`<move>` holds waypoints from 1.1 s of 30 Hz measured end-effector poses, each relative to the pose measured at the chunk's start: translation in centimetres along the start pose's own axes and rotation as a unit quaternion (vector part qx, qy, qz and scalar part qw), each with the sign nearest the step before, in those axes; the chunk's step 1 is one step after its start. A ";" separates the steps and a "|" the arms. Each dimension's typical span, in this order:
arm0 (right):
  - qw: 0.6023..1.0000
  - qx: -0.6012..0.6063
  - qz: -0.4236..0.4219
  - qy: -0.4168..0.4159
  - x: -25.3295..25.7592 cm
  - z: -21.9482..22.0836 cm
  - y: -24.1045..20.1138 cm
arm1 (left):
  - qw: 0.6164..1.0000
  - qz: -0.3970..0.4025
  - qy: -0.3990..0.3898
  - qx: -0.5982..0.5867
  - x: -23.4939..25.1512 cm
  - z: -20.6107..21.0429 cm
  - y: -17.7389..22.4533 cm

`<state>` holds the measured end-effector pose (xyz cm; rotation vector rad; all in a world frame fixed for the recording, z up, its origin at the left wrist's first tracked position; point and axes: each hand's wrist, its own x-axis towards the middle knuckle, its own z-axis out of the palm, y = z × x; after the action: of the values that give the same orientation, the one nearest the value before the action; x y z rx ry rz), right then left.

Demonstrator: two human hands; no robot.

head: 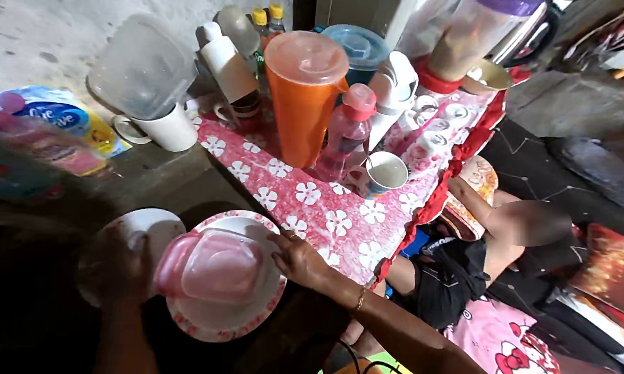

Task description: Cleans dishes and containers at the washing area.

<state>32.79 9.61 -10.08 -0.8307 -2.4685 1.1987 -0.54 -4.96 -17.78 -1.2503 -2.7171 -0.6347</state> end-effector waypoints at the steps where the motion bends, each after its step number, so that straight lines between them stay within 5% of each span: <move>1: 1.000 0.000 -0.001 0.002 0.1 0.1 0.0 | 0.999 -0.040 -0.003 0.006 0.3 -0.5 0.7; 3: 1.000 0.002 -0.003 0.007 0.2 0.2 0.0 | 0.996 -0.074 -0.025 -0.039 0.4 -0.6 2.5; 7: 1.000 -0.001 -0.009 0.022 0.3 0.5 0.3 | 0.991 0.050 -0.121 -0.015 0.4 0.8 1.8; 10: 0.998 -0.022 -0.024 0.047 0.4 1.2 0.9 | 0.999 -0.021 0.022 0.009 -0.3 -0.3 -0.3; 12: 0.997 -0.038 -0.039 0.058 0.4 1.4 0.9 | 0.987 -0.145 0.071 -0.008 -0.8 -5.0 5.6; 13: 0.996 -0.044 -0.047 0.064 0.4 1.4 0.9 | 0.951 -0.300 -0.070 -0.027 0.3 -10.2 11.2; 14: 0.994 -0.050 -0.060 0.072 0.4 1.5 1.0 | 0.852 -0.457 -0.247 -0.066 3.1 -14.4 14.6; 16: 0.992 -0.058 -0.077 0.083 0.4 1.5 1.1 | 0.911 -0.379 0.014 -0.163 1.9 -7.9 7.1; 18: 0.992 -0.061 -0.080 0.082 0.4 1.5 1.1 | 0.914 -0.352 0.001 -0.204 3.8 -5.9 0.8; 20: 0.992 -0.054 -0.077 0.079 0.3 1.4 1.1 | 0.911 -0.333 -0.035 -0.241 6.1 -6.9 -1.1; 24: 0.995 -0.053 -0.056 0.061 0.1 1.0 0.8 | 0.921 -0.294 -0.076 -0.245 8.8 -9.2 -1.0; 33: 0.995 -0.045 -0.047 0.081 0.0 1.1 0.6 | 0.896 -0.373 -0.059 -0.232 9.9 -12.9 0.9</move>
<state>32.51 9.20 -11.27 -0.7922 -2.4148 0.9535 -7.69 -2.60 -3.26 -0.2048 -3.2321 -1.3728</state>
